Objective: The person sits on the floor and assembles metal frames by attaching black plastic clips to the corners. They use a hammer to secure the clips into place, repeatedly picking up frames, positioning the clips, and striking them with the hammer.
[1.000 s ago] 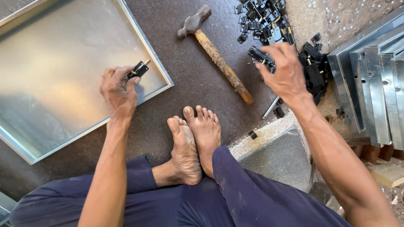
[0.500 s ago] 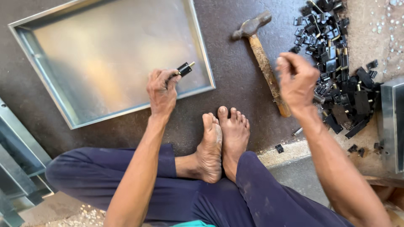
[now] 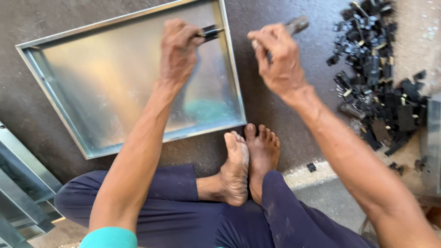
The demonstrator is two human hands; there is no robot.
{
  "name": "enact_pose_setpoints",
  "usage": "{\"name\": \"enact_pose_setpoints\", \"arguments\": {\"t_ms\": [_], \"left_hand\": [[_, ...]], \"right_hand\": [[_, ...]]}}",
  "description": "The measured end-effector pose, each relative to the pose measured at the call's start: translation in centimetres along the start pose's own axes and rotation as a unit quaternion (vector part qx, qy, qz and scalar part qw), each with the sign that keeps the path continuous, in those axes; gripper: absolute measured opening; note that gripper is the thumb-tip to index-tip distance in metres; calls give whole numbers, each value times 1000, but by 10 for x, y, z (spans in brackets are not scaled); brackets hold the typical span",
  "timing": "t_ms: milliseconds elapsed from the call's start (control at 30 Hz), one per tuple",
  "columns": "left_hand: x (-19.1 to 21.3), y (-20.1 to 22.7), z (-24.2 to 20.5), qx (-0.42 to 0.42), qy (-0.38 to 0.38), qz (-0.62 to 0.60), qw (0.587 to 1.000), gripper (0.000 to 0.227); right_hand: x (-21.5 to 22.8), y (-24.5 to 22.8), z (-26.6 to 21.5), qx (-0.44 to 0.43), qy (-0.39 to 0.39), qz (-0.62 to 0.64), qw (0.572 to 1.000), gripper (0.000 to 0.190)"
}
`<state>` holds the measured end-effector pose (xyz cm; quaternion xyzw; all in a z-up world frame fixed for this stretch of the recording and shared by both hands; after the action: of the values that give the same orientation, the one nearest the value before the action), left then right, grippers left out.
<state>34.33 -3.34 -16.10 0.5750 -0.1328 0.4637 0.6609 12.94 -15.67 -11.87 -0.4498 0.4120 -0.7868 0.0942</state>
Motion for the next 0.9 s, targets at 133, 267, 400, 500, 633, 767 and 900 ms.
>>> {"name": "enact_pose_setpoints", "arguments": {"t_ms": [133,267,400,500,633,767,900], "left_hand": [[-11,-8,9,5,-12,-47,999,14],[-18,-11,9,-8,-41,-67,997,14],[-17,-9,12,-7,-53,-51,997,18],[-13,-9,12,-13,-30,-56,998,25],[-7,-15,3,30,7,-80,996,28],[-12,-17,4,24,11,-63,998,25],[-15,-8,13,21,24,-76,997,27]], "right_hand": [[-6,23,36,51,-18,-16,998,13],[-27,35,52,81,-78,-55,992,14],[-39,36,52,87,-71,-79,991,14],[-40,37,45,19,-64,-72,995,7],[-53,15,24,-28,-68,-105,992,31],[-59,8,22,-41,-80,-93,992,23],[-45,11,18,-9,-33,-74,997,20]]}}
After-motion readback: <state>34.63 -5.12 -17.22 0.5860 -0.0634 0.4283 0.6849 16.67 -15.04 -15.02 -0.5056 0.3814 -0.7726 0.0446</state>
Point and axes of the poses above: each hand's wrist, its own z-axis towards the middle knuckle, its own x-axis out of the back of the hand, y = z × x, the point moved 4 cm from there along z, towards the middle knuckle, and after that the axes turned 2 degrees about z, right-handed, at the moved point
